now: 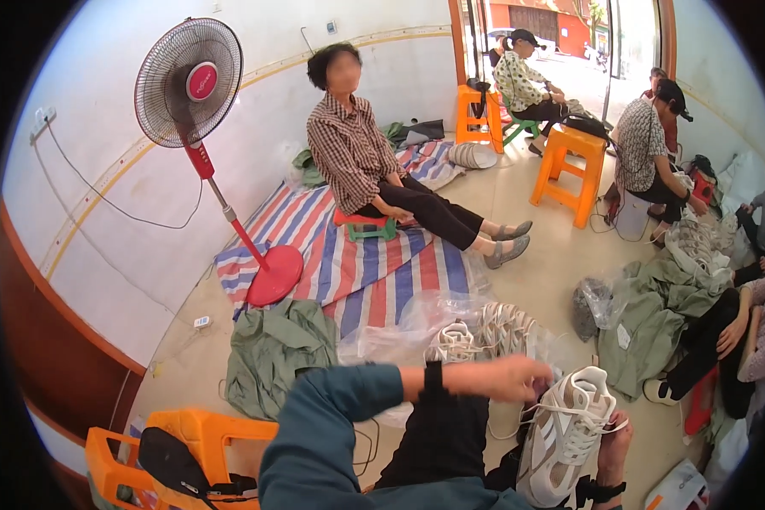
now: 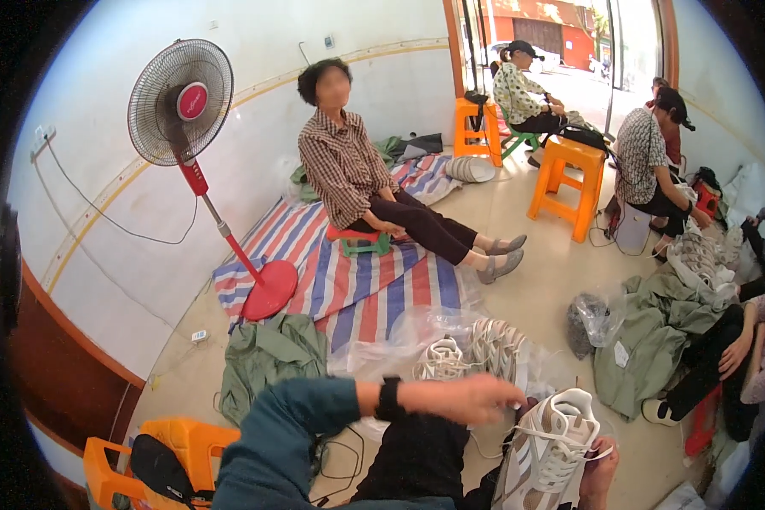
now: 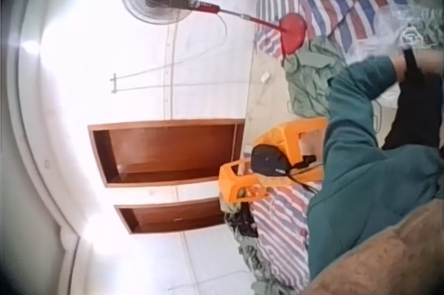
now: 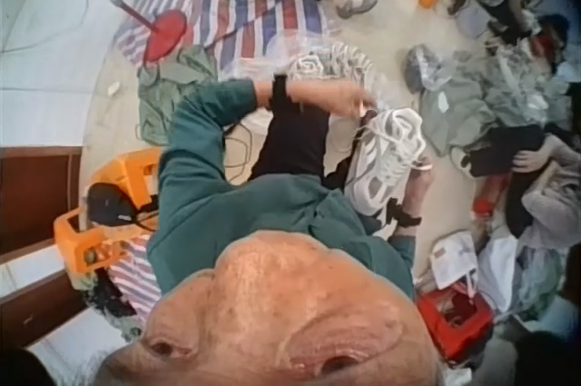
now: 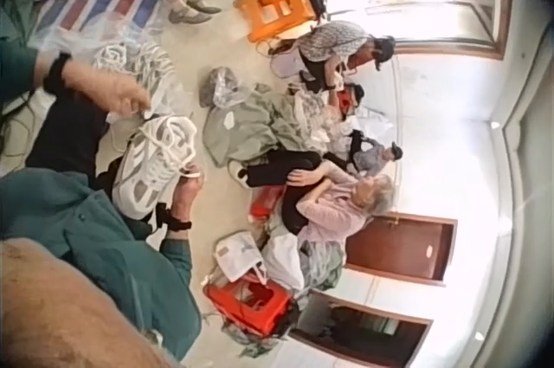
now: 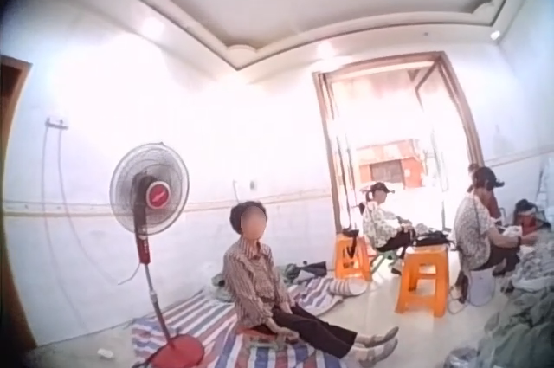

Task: The recorder is lacing a white sneaker and then inspecting it while talking to colleagues.

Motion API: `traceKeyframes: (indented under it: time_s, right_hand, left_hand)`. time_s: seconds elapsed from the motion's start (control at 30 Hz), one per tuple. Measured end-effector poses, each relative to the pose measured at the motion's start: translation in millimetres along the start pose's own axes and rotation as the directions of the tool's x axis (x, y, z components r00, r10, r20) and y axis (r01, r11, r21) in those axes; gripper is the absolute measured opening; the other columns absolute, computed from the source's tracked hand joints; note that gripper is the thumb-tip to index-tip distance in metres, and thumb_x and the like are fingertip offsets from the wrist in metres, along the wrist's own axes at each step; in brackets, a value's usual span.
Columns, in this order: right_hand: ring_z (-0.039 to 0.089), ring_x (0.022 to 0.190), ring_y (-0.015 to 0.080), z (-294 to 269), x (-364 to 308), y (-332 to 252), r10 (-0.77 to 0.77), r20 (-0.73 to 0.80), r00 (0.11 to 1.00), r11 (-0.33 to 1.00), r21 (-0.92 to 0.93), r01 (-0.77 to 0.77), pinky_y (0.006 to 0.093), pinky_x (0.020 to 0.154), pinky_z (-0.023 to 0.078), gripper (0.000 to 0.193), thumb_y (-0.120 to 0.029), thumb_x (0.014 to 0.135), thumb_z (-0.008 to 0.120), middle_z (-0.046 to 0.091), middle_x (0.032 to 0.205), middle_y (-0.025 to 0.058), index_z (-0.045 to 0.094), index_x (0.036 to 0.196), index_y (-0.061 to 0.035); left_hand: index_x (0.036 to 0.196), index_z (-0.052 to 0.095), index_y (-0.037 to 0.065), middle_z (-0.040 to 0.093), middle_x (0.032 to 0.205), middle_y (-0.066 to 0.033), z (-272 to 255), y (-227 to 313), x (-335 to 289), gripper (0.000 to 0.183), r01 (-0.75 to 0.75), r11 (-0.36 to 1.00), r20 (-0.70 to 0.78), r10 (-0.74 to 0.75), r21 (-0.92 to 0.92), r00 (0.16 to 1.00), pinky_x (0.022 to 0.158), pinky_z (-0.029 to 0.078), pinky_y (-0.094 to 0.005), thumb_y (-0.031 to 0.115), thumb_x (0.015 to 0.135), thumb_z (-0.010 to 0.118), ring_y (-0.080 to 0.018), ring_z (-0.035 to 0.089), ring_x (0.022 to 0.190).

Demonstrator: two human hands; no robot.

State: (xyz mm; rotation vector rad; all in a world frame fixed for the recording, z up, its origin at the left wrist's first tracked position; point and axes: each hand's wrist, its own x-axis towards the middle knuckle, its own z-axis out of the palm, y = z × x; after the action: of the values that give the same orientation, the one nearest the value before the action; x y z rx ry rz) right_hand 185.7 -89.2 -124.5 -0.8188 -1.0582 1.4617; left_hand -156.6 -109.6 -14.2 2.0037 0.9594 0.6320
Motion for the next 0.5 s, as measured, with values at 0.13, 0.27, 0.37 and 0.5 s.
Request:
traceKeyframes:
  time_s: [0.13, 0.27, 0.37, 0.5]
  right_hand:
    - [0.038, 0.063, 0.0071, -0.1, 1.1, 6.1, 0.035, -0.013, 0.999, 0.999, 0.036, -0.035, 0.0231, 0.059, 0.032, 0.027, -0.03, 0.093, 0.054, 0.042, 0.07, -0.0026, 0.049, 0.076, -0.009]
    - [0.037, 0.064, 0.0072, -5.0, -0.4, 3.6, 0.031, -0.007, 0.999, 1.0, 0.0, -0.031, 0.0229, 0.06, 0.031, 0.026, -0.029, 0.093, 0.054, 0.042, 0.072, -0.0027, 0.049, 0.077, -0.0094]
    - [0.037, 0.064, 0.0072, -4.2, 1.3, 4.5, 0.039, -0.012, 0.999, 0.999, 0.023, -0.039, 0.0227, 0.06, 0.031, 0.026, -0.029, 0.094, 0.054, 0.041, 0.071, -0.003, 0.049, 0.076, -0.0097]
    - [0.037, 0.064, 0.007, -4.3, 2.0, 6.9, 0.032, -0.041, 0.999, 0.999, 0.008, -0.032, 0.0226, 0.059, 0.031, 0.027, -0.03, 0.093, 0.054, 0.04, 0.069, -0.0037, 0.048, 0.075, -0.0099]
  left_hand:
    - [0.122, 0.048, 0.001, 0.058, 0.106, -0.0162, 66.2, -26.2, -0.1, 0.045, 0.073, 0.997, 0.001, -0.073, 0.004, 0.997, 0.083, 0.046, -0.0385, 0.007, 0.078, 0.054, -0.0272, 0.058, 0.097]
    - [0.124, 0.046, 0.002, 0.059, 0.102, -0.0145, 85.6, -24.4, -16.3, 0.045, 0.156, 0.986, -0.038, -0.159, -0.055, 0.987, 0.084, 0.047, -0.0367, 0.008, 0.079, 0.053, -0.0254, 0.059, 0.096]
    - [0.134, 0.036, 0.004, 0.062, 0.1, -0.0126, 79.4, -39.4, -36.6, 0.056, 0.207, 0.946, -0.169, -0.253, -0.251, 0.953, 0.083, 0.048, -0.0346, 0.009, 0.08, 0.054, -0.0232, 0.06, 0.093]
    - [0.142, 0.024, 0.005, 0.061, 0.108, -0.0125, -1.7, -33.0, -62.5, 0.07, 0.231, 0.849, -0.415, -0.448, -0.476, 0.792, 0.077, 0.05, -0.031, 0.005, 0.081, 0.058, -0.0195, 0.061, 0.093]
